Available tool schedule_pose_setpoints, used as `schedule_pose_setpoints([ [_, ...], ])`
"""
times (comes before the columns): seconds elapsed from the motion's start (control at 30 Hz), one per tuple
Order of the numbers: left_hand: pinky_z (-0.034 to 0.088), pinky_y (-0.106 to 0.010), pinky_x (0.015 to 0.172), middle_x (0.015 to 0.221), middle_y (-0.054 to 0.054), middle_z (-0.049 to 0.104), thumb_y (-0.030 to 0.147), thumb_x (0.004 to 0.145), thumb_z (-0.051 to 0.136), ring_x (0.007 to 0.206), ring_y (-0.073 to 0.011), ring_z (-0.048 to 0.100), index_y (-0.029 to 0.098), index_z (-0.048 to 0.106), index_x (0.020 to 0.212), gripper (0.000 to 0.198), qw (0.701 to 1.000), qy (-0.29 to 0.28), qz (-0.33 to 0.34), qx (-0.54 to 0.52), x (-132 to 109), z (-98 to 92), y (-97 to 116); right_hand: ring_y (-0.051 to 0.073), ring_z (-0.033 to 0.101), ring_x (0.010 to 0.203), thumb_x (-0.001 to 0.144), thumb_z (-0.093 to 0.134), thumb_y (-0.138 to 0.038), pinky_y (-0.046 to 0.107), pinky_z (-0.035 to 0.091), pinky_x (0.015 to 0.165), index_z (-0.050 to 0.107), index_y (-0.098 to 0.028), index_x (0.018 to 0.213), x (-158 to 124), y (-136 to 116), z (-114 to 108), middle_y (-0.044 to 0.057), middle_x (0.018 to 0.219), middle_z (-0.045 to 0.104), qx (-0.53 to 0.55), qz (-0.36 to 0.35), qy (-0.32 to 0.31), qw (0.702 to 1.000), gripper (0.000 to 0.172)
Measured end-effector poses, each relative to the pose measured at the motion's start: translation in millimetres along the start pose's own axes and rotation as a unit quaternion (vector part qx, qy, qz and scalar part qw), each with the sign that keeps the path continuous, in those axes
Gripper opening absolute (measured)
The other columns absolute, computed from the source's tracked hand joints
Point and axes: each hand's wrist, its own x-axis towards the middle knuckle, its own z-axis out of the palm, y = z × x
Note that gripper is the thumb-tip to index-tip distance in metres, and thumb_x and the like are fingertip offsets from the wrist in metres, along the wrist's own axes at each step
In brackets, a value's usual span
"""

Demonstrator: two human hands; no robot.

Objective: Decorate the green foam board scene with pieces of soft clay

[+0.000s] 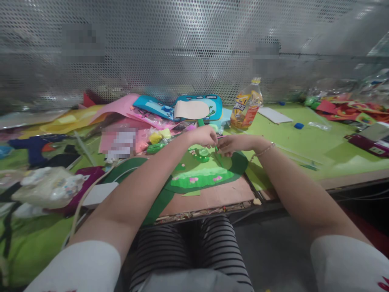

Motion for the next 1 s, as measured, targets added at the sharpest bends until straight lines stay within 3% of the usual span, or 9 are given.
schedule_pose_setpoints([
  [0.23,0.047,-0.02,0.066,0.078,-0.004,0.068,0.011,0.068,0.057,0.07,-0.0122,0.061,0.012,0.069,0.083,0.019,0.996,0.026,0.037,0.072,8.6,7.1,-5.3,0.014,0.06,0.07,0.075,0.058,-0.025,0.026,0.05,0.065,0.06,-0.013,0.089,-2.3,-2.3,-3.8,0.006,0.083,0.063,-0.048,0.035,0.048,0.997,0.018],
  [0.4,0.047,-0.02,0.068,0.083,-0.004,0.07,0.012,0.069,0.056,0.076,-0.0139,0.062,0.012,0.069,0.087,0.022,0.992,0.025,0.046,0.117,12.2,12.4,-9.9,0.013,0.059,0.069,0.078,0.053,-0.015,0.023,0.05,0.063,0.06,-0.012,0.098,-3.2,-7.8,-4.1,0.008,0.084,0.064,-0.079,0.063,0.085,0.991,0.022],
  [0.7,0.046,-0.019,0.075,0.101,-0.005,0.068,0.001,0.066,0.051,0.088,-0.0138,0.062,0.015,0.066,0.101,0.041,0.983,-0.003,0.047,0.178,16.8,14.8,-17.5,0.013,0.06,0.067,0.084,0.05,-0.023,0.023,0.049,0.061,0.061,-0.012,0.097,0.2,-5.8,-4.9,0.009,0.086,0.066,-0.104,0.085,0.131,0.982,0.021],
  [0.9,0.047,-0.024,0.073,0.094,-0.005,0.068,0.008,0.075,0.051,0.081,-0.0153,0.062,0.016,0.065,0.103,0.032,0.973,-0.011,0.016,0.23,9.1,12.9,-10.9,0.021,0.056,0.096,0.083,0.054,-0.03,0.03,0.043,0.086,0.06,-0.014,0.109,11.1,7.6,-1.1,0.012,0.107,0.06,-0.25,0.019,0.237,0.939,0.031],
  [1.0,0.049,-0.031,0.079,0.099,-0.006,0.063,0.024,0.084,0.053,0.088,-0.0158,0.06,0.014,0.06,0.104,0.023,0.966,-0.004,-0.005,0.257,7.2,12.8,-8.4,0.025,0.051,0.107,0.082,0.054,-0.034,0.035,0.038,0.095,0.05,-0.013,0.123,19.1,16.9,4.5,0.016,0.115,0.052,-0.291,0.022,0.276,0.916,0.046],
])
